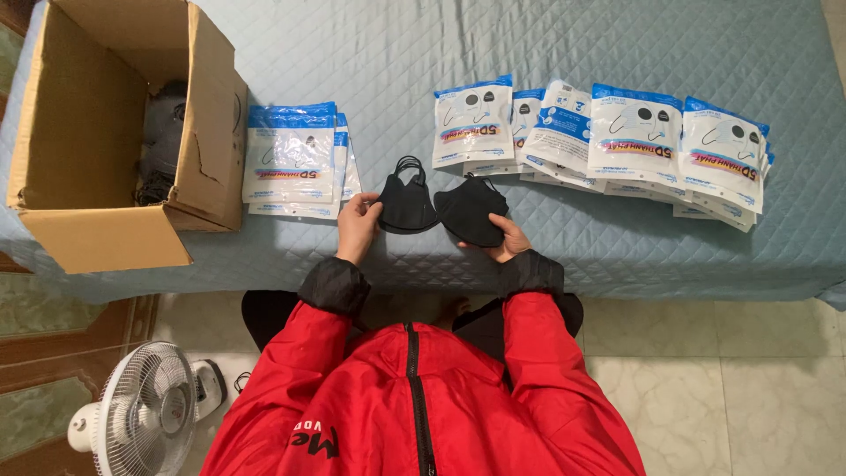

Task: The person sits on the floor and handles black face masks, picking them up from a cardboard box and placing them on a bed. They also handle sealed plastic packages containing masks, moving them around on the bed surface.

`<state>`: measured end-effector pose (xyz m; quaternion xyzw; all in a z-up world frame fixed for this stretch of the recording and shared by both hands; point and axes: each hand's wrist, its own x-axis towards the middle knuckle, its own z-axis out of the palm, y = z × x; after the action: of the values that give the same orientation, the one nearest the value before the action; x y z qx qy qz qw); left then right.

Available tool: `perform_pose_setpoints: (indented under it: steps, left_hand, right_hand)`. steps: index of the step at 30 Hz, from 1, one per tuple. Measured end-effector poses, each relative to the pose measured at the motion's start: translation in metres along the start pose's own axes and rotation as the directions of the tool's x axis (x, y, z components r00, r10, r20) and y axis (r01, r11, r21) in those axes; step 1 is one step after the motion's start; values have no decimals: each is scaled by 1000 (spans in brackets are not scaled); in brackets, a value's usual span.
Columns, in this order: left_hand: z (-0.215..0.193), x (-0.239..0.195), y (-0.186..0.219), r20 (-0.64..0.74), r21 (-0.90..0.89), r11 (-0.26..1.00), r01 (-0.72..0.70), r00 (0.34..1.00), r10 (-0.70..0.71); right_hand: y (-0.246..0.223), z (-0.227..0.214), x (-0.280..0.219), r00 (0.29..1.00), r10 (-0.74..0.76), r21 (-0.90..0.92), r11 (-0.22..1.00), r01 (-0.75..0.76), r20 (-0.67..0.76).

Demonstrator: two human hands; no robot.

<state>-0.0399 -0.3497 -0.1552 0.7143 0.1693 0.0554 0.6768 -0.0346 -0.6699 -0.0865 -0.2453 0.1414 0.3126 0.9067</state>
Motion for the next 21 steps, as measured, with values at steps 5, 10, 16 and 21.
perform_pose_setpoints:
  steps: [5, 10, 16, 21]
  left_hand:
    - [-3, 4, -11, 16, 157, 987, -44, 999, 42]
    - [-4, 2, -6, 14, 239, 971, -23, 1000, 20]
    - [-7, -7, 4, -21, 367, 930, 6, 1000, 2]
    - [12, -24, 36, 24, 381, 919, -100, 995, 98]
  right_hand:
    - [1, -9, 5, 999, 34, 3, 999, -34, 9]
    - [2, -21, 12, 998, 53, -45, 998, -52, 15]
    - [2, -14, 9, 999, 35, -33, 999, -35, 22]
    - [2, 2, 3, 999, 29, -54, 998, -28, 15]
